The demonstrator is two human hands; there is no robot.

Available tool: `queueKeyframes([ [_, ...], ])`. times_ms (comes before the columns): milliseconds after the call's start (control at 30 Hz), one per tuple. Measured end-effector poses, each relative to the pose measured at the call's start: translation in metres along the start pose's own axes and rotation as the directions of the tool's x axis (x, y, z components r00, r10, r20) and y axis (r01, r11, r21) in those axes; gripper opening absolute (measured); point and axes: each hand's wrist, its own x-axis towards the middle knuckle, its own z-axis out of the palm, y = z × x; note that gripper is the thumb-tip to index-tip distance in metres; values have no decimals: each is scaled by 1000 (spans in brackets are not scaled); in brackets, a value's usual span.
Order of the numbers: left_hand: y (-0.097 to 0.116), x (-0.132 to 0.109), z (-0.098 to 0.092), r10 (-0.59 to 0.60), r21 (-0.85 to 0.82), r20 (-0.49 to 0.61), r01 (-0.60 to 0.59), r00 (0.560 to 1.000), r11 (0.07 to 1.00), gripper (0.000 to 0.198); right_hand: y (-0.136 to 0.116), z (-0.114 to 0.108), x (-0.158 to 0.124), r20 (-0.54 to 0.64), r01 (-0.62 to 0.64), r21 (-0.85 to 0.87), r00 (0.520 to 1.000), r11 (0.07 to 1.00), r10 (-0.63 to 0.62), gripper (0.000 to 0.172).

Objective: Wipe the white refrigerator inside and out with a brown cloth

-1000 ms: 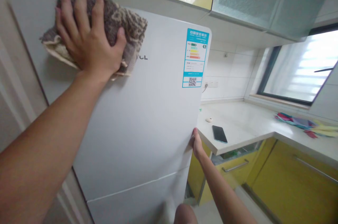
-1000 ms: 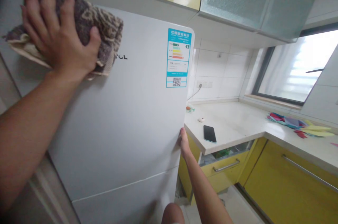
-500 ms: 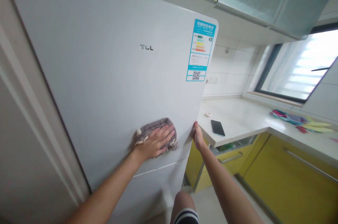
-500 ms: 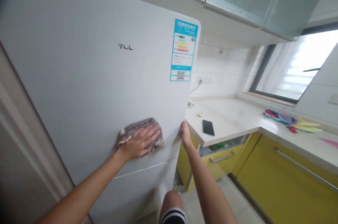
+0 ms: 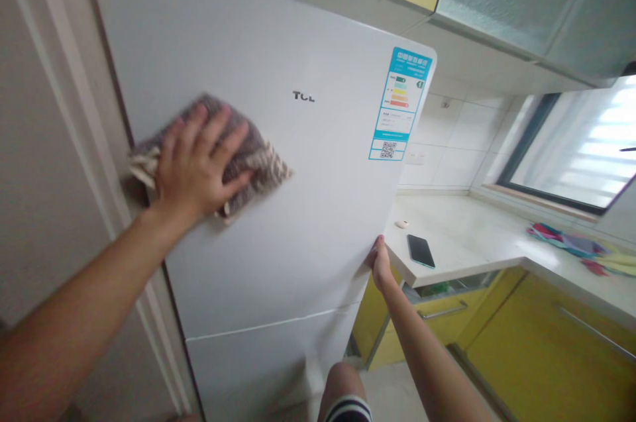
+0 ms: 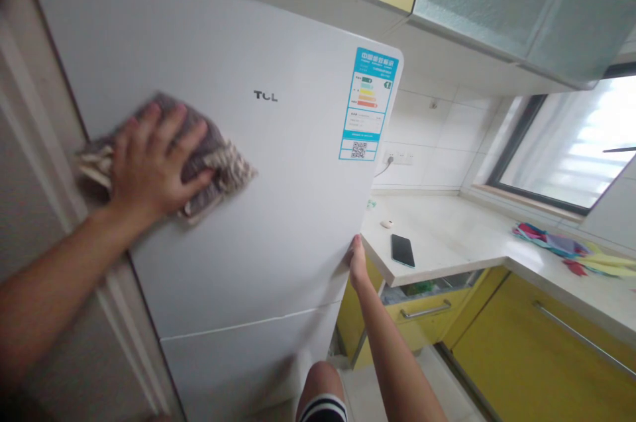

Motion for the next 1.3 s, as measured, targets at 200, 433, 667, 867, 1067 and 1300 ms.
queueKeyframes([
  [200,-40,121,-41,-291,94,-192,313,937,945,85,-2,2,-2,-2,13,17,1000,1000,-13,78],
  [433,27,-95,21,-384,15,-221,396,897,918,83,7,-6,4,-52,-12,-11,999,1000,11,67],
  [667,137,-353,98,-724,36,-52,726,687,686,96,3,-3,1,-39,22,-16,999,1000,-23,66],
  [867,231,-394,144,-838,-28,54,840,543,542,108,-6,-4,0,58,-14,-25,998,1000,16,76],
  [1067,290,-372,172,-597,-78,135,609,791,789,95,-24,-15,0,207,-24,-51,978,998,34,72],
  [1300,346,-285,200,488,-117,495,-501,719,857,66,-34,-20,0,298,24,-104,955,994,8,81],
])
